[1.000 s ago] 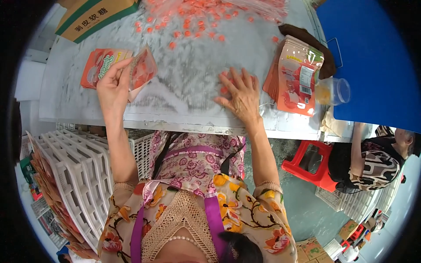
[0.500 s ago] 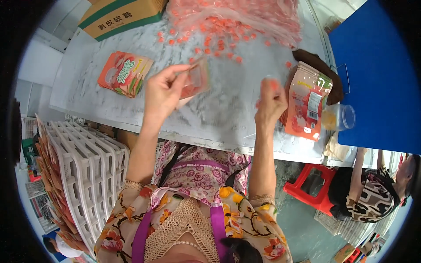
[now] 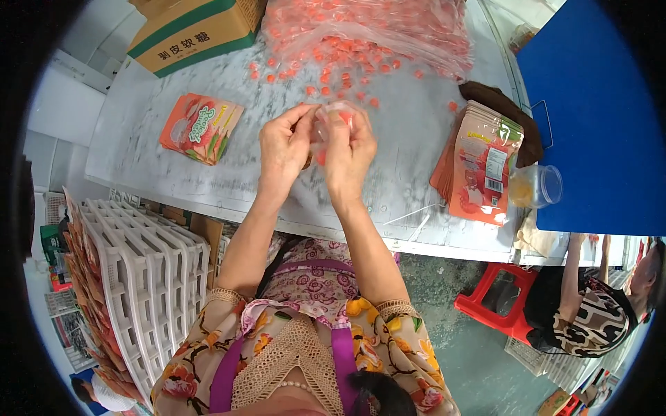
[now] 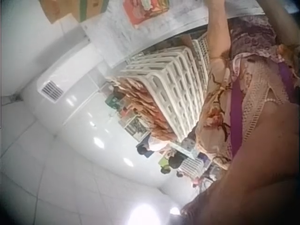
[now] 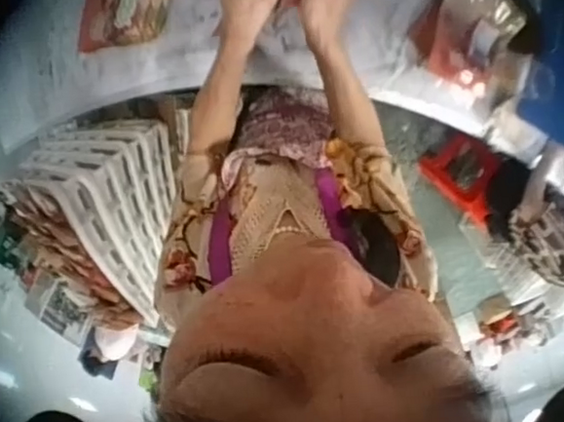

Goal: Packaging small red candies into plastic zip-lock bags and organizing them in trays.

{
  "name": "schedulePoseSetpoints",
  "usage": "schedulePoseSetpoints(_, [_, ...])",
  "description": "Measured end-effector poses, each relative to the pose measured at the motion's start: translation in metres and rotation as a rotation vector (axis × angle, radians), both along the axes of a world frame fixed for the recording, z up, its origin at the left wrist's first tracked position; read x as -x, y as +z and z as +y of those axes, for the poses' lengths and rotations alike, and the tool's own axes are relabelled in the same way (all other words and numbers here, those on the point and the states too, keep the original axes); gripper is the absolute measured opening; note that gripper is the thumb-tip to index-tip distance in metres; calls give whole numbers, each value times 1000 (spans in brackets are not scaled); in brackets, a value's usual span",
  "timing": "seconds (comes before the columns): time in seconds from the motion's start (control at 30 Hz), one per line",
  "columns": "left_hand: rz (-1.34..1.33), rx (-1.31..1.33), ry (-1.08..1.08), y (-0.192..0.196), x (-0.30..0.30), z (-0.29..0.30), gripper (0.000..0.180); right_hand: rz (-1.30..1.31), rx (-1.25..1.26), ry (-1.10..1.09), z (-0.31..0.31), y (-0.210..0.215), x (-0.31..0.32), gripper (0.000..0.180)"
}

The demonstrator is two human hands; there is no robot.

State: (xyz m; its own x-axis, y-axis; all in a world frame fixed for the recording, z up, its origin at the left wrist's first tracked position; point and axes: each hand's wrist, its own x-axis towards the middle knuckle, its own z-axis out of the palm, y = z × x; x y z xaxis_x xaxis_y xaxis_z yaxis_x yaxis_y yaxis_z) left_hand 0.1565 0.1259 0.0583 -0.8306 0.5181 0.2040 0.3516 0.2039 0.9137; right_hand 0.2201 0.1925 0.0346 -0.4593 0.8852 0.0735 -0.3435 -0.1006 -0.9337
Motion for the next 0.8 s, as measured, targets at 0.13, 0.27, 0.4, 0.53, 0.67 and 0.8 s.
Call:
schedulePoseSetpoints(0.13, [-53, -61, 42, -10, -2, 4, 21, -151, -153, -59, -3, -8, 3, 23])
schedulePoseSetpoints(0.27, [91, -189, 83, -21, 0, 14, 21, -100, -369, -228, -5, -8, 16, 26])
schedulePoseSetpoints(0.4, [-16, -161, 58, -22, 3, 9, 21, -154, -403, -30, -1, -11, 2, 29])
schedulePoseSetpoints(0.53, [-84, -104, 9, -13, 3, 12, 20, -282, -820, -140, 7, -9, -1, 31])
schedulePoseSetpoints(0.67, [46, -148, 15, -16, 9, 14, 20, -247, -773, -146, 6, 1, 11, 33])
schedulePoseSetpoints(0.8, [-204, -154, 44, -11, 16, 4, 20, -396, -763, 160, 12, 4, 7, 69])
